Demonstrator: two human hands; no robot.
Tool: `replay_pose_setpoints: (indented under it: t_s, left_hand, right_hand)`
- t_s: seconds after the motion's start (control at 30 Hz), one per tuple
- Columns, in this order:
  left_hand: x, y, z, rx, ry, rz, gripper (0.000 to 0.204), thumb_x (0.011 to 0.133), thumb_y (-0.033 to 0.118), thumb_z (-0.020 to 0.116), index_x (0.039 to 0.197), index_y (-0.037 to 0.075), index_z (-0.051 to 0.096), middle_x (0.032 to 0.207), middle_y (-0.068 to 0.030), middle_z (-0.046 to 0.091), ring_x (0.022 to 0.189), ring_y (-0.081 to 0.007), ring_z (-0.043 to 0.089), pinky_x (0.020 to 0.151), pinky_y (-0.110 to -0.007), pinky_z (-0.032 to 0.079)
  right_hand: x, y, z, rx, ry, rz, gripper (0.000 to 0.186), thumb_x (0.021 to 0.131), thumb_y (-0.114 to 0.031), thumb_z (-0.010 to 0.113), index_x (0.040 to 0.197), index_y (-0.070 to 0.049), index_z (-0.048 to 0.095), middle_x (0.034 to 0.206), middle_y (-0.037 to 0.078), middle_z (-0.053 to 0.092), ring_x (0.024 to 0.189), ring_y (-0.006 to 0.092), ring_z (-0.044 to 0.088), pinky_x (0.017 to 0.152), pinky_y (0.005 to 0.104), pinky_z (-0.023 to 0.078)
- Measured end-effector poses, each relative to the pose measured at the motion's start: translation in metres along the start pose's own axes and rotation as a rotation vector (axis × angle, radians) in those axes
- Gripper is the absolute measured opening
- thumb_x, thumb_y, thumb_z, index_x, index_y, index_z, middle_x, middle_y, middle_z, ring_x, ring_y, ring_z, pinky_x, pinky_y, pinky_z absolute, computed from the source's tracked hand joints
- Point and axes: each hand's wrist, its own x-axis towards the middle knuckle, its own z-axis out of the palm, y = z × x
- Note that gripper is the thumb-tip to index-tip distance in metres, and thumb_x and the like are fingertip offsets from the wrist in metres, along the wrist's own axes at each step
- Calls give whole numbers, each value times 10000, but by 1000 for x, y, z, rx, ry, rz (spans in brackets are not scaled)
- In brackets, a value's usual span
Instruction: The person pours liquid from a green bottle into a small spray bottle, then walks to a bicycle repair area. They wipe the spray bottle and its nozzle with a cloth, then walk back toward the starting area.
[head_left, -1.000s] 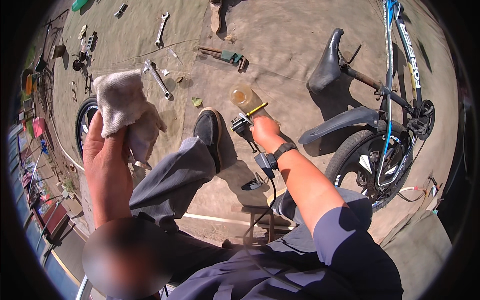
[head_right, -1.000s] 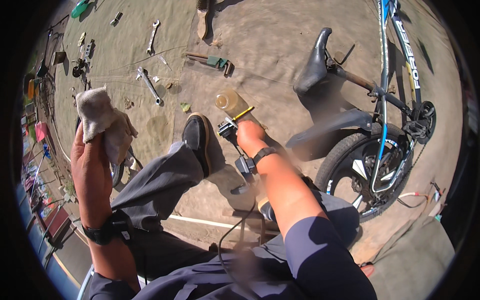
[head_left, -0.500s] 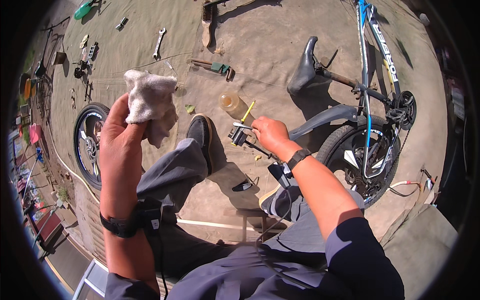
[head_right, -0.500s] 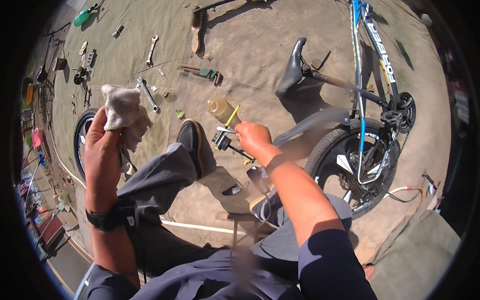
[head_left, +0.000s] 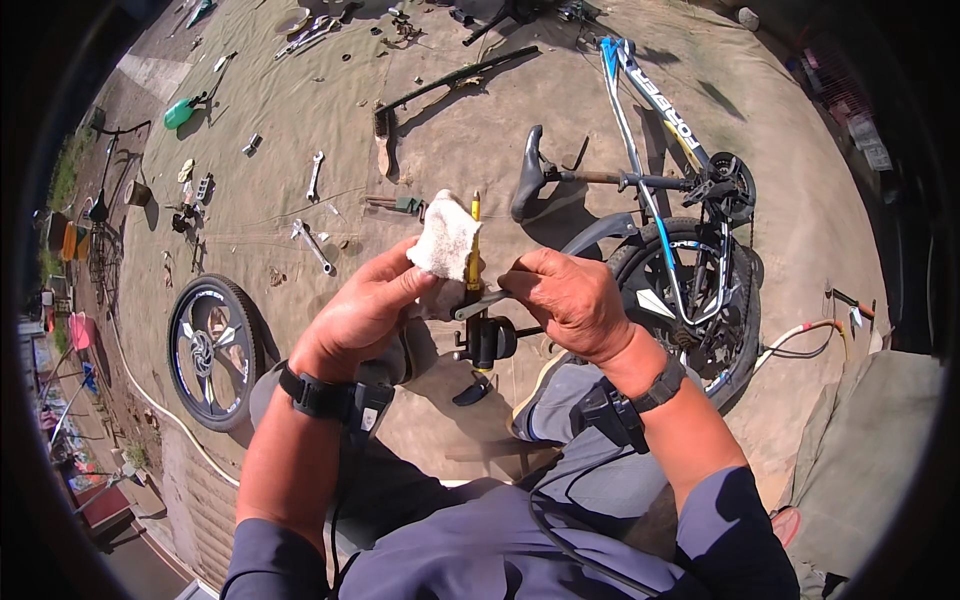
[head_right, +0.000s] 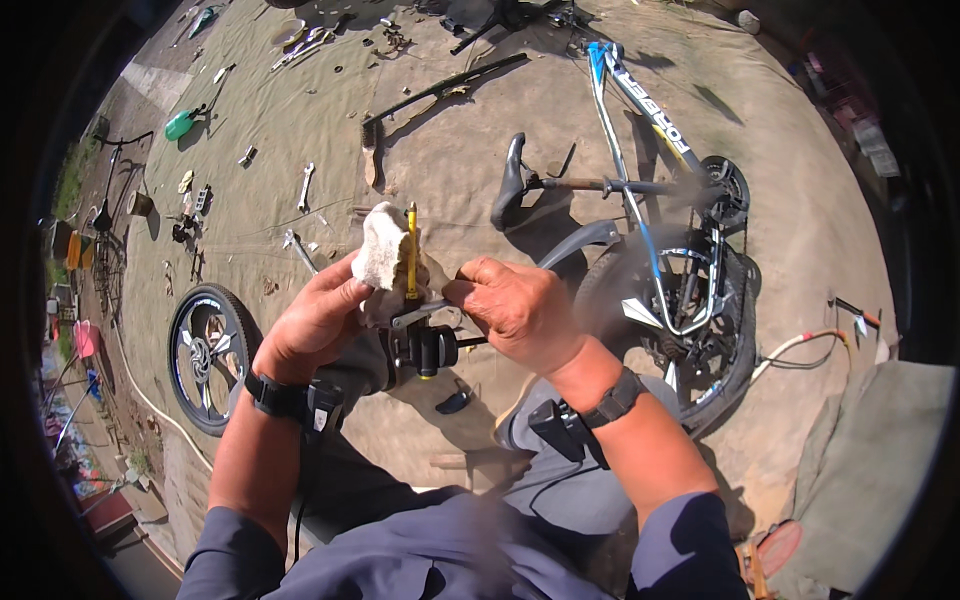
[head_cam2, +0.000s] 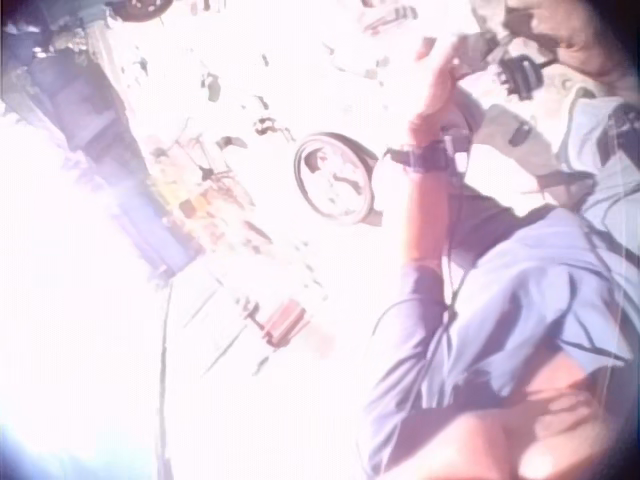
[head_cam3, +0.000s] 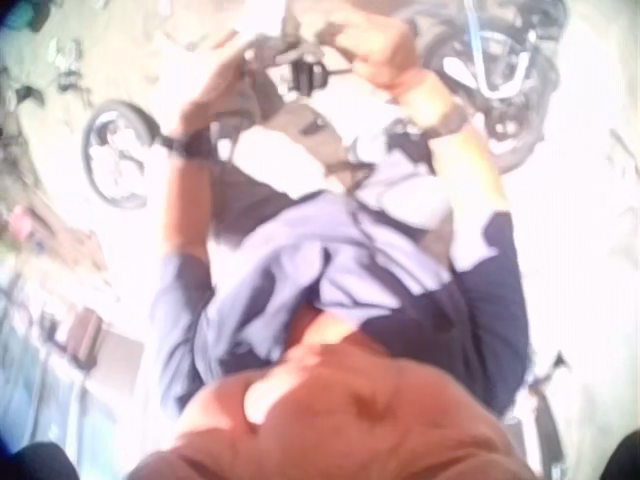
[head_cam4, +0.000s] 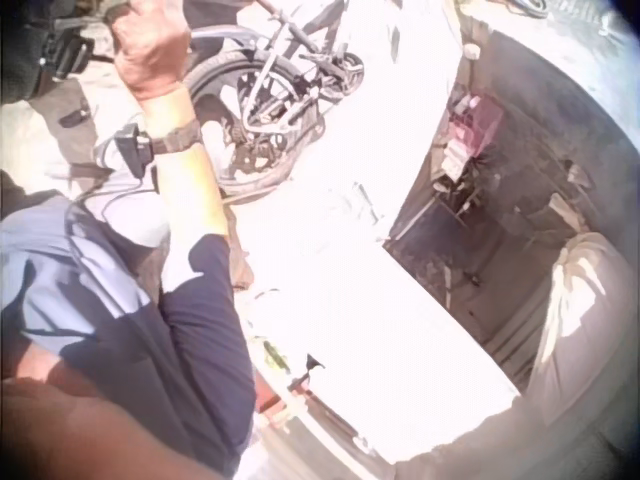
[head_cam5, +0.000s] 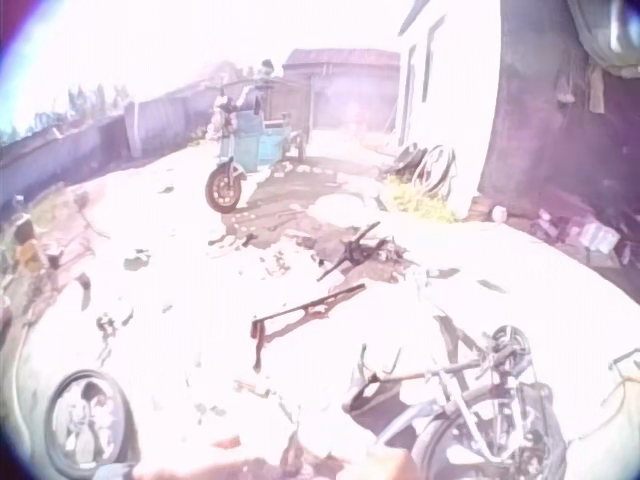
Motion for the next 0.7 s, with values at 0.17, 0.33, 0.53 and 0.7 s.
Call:
replay_pose_setpoints:
  t_s: [0.17, 0.33, 0.53, 0.7]
  left_hand:
    - [-18, -2, 59, 131, 33, -23, 424, 1024, 207, 683, 1371, -21, 598, 1257, -57, 685, 1132, -143, 631, 1005, -303, 484]
    - [-27, -12, 71, 27, 225, 151, 318, 1038, 162, 656, 1288, -34, 631, 1176, -58, 705, 1048, -135, 653, 959, -315, 510]
    - [-18, -13, 88, -216, 210, 314, 327, 1053, 163, 637, 1343, 22, 585, 1202, -64, 687, 1046, -156, 674, 938, -344, 538]
    - [-1, -23, 89, -294, 127, 307, 313, 1057, 180, 622, 1356, 92, 601, 1193, -43, 708, 1034, -160, 693, 898, -347, 564]
  right_hand:
    - [-4, -25, -30, -115, -94, -108, 275, 753, -4, 752, 1006, -111, 751, 937, 47, 702, 774, 263, 705, 635, 358, 563]
    - [-14, -47, -52, -185, 162, 26, 434, 763, -90, 835, 1174, -117, 700, 1115, 88, 682, 937, 279, 696, 722, 348, 567]
    - [-76, -54, -32, 899, 218, 944, 462, 934, -410, 796, 1195, -58, 649, 1126, 4, 671, 960, 100, 647, 744, 244, 489]
    - [-54, -59, -10, 1367, 250, 895, 461, 967, -420, 746, 1246, -68, 643, 1138, 54, 717, 1051, 182, 705, 796, 306, 560]
